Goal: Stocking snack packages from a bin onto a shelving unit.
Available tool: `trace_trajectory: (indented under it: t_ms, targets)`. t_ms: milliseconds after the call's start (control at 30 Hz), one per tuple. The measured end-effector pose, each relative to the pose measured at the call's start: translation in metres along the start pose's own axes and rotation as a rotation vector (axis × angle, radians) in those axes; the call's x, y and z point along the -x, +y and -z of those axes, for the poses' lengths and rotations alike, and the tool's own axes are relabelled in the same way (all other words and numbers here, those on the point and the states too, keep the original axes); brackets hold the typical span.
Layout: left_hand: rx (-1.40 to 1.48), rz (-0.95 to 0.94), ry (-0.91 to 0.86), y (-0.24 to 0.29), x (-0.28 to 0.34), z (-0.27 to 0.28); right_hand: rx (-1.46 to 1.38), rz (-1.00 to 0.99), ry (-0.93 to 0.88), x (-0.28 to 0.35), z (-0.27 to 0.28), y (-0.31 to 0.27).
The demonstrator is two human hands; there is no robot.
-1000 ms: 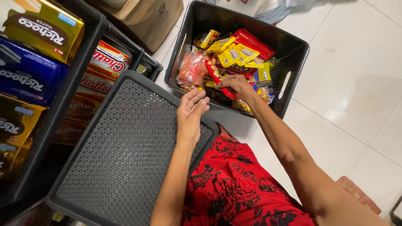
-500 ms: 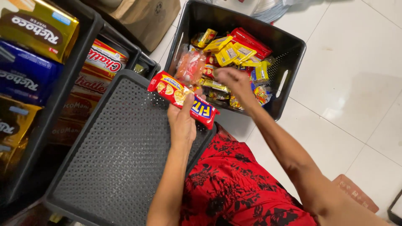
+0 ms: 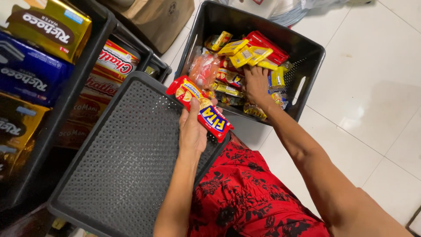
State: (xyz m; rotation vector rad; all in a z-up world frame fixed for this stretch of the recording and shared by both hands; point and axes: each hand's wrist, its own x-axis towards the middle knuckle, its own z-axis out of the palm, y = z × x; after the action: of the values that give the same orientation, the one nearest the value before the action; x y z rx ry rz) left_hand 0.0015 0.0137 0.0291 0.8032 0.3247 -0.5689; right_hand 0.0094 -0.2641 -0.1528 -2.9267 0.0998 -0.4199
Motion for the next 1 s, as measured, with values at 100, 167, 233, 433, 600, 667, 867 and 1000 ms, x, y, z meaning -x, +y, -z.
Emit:
trace_trajectory:
  t_ms: [100, 167, 233, 433, 600, 667, 867, 1000]
  targets:
    - [0.018, 0.016, -0.010, 0.003, 0.000, 0.004, 0.064, -0.066, -0.173, -0.016, -0.004, 0.006]
    - [0.030, 0.029, -0.012, 0.005, 0.001, 0.006, 0.097, -0.130, -0.308, -0.025, -0.008, 0.013]
    - [0.065, 0.049, 0.003, 0.009, 0.004, 0.006, 0.162, -0.178, -0.428, -0.027, -0.020, 0.026]
    - [0.074, 0.053, 0.015, 0.008, 0.003, 0.019, 0.036, -0.337, -0.496, -0.028, -0.027, 0.031]
    - [0.093, 0.055, 0.010, 0.009, 0.006, 0.021, -0.221, -0.539, -0.695, -0.032, 0.012, 0.006]
    - [0.097, 0.054, 0.019, 0.010, 0.008, 0.023, -0.335, -0.574, -0.735, -0.028, 0.017, 0.004]
    - [0.119, 0.022, 0.018, 0.004, 0.010, 0.033, -0.724, -0.583, -0.683, -0.024, 0.063, -0.016]
    - [0.137, 0.004, 0.008, 0.003, 0.011, 0.033, -1.081, -0.575, -0.659, -0.027, 0.085, -0.034]
